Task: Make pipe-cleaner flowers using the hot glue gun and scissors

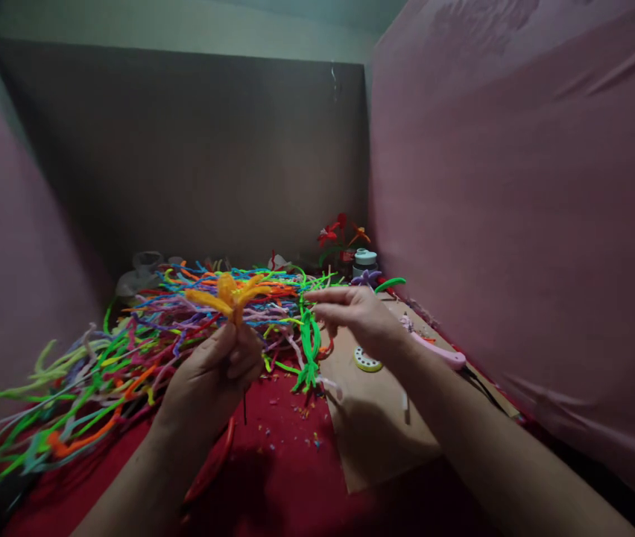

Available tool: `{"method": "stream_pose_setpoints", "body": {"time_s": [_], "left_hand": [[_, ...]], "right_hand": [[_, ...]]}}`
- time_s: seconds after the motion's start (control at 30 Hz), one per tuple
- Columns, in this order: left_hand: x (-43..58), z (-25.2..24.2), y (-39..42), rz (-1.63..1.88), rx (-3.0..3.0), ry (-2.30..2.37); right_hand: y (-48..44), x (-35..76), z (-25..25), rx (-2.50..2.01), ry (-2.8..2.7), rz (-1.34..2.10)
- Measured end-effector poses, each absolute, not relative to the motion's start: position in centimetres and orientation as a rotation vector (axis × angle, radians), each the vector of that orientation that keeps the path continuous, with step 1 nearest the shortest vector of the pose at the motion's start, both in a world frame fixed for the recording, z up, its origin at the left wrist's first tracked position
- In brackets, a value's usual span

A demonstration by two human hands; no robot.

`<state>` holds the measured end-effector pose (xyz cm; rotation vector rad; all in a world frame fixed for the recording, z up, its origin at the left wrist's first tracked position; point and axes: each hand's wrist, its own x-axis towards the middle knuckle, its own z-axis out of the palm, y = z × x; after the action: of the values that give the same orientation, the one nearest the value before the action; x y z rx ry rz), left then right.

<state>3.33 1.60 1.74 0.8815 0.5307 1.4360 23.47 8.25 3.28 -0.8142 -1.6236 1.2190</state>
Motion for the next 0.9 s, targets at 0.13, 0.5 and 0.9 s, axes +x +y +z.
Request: {"method": "stream_pose_setpoints", "body": {"time_s": [0.13,0.5,0.9], "left_hand": [[3.3,1.5,1.8,1.456,0.844,0.565],[3.3,1.1,1.7,1.319,0.822,0.636],[3.1,1.1,1.8,1.255,0.762,0.640]], "right_hand": [[12.8,26.9,4.1,-1.392,-1.949,0.560],[20.8,27.4,0.2,-1.909,-2.284,0.331],[22.1,26.3,0.4,-2.115,-2.311,0.505]]}}
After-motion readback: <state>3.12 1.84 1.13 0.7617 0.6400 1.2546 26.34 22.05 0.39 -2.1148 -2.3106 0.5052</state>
